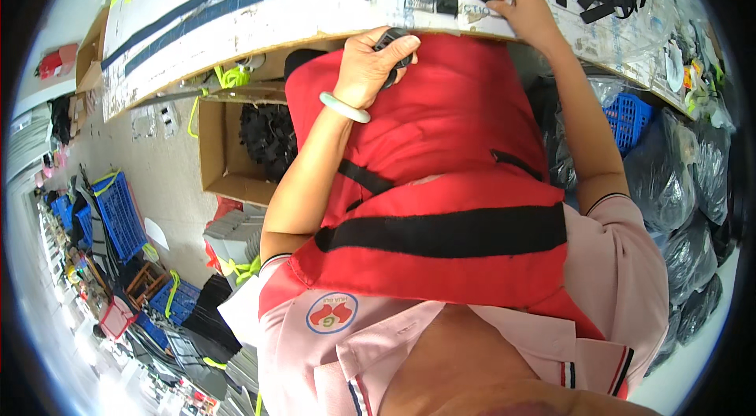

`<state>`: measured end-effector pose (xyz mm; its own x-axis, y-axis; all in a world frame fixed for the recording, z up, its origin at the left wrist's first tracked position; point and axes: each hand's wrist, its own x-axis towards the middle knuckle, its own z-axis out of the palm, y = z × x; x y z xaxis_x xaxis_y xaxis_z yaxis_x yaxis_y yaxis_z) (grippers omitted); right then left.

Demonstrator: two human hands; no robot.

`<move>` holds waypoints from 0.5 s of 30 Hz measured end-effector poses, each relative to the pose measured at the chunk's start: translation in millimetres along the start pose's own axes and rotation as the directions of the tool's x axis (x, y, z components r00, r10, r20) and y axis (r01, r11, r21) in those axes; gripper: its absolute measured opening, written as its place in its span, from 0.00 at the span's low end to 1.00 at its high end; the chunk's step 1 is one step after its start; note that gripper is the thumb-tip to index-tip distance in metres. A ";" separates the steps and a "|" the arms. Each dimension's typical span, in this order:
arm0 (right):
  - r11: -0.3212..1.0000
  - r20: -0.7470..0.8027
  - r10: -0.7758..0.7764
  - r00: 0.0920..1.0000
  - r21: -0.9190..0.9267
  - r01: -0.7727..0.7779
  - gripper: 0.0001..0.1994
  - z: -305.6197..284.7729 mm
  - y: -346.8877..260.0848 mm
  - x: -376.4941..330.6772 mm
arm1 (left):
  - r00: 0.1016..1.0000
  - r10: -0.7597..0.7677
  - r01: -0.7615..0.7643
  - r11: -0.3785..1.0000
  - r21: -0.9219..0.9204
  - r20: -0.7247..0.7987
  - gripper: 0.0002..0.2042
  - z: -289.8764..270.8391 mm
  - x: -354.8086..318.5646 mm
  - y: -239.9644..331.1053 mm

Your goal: The person is manually assembling plastic buckles onto black nylon straps at a workbench.

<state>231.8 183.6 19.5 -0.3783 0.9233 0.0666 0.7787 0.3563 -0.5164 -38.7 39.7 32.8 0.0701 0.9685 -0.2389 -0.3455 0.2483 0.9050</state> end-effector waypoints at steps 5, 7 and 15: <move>0.963 0.101 0.000 0.995 0.270 -0.028 0.08 -11.9 -67.8 -26.2 | 0.997 0.058 -0.052 0.989 0.136 -0.042 0.10 -6.9 -24.3 -13.4; 0.821 0.278 -0.037 0.960 0.556 -0.130 0.13 -9.6 -111.7 -53.5 | 0.996 0.076 -0.065 0.971 0.230 -0.041 0.10 -4.8 -33.3 -14.0; 0.787 0.606 -0.247 0.756 0.581 -0.207 0.07 22.5 -133.7 -61.2 | 0.994 -0.035 0.007 0.965 0.261 0.103 0.08 -3.6 -46.6 -24.4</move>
<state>139.5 76.2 65.3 -0.7819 0.5233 -0.3388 0.4010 0.0059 -0.9161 -36.9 -11.5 20.6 0.1780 0.9560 -0.2332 -0.0883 0.2516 0.9638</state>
